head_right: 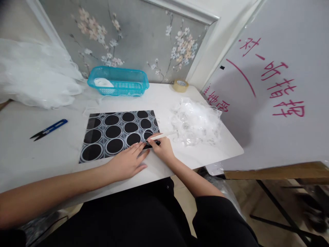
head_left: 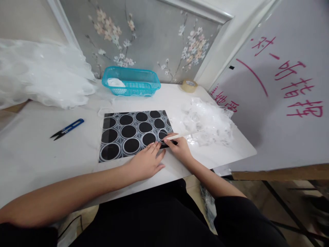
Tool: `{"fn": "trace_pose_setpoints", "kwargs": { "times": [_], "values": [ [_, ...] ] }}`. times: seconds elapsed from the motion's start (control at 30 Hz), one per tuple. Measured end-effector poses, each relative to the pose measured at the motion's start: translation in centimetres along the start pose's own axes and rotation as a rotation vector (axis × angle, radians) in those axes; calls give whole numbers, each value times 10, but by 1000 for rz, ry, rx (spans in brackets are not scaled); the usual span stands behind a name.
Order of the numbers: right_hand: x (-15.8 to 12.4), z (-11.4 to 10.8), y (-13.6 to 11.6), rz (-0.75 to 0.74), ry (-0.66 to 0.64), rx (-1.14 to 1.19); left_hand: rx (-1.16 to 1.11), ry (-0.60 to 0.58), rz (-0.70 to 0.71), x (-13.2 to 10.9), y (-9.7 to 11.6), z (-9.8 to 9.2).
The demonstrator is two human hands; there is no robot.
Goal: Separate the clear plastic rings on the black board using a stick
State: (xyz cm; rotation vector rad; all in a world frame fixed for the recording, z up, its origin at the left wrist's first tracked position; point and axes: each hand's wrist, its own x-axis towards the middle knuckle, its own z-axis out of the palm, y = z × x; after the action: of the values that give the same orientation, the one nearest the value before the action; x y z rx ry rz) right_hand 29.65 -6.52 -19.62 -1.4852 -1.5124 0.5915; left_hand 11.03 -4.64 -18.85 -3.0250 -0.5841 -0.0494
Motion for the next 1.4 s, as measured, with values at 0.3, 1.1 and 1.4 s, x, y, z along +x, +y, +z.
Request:
{"fn": "trace_pose_setpoints", "kwargs": {
  "times": [0.3,1.1,1.4],
  "values": [
    [-1,-1,-5,37,8,25,-38,-2,1,0,0,-1],
    [68,-50,-2,-143,218,-700,-134,-87,-14,0,-6,-18],
    [59,-74,12,174,305,-31,-228,-52,22,0,-21,-19]
  ]
}}
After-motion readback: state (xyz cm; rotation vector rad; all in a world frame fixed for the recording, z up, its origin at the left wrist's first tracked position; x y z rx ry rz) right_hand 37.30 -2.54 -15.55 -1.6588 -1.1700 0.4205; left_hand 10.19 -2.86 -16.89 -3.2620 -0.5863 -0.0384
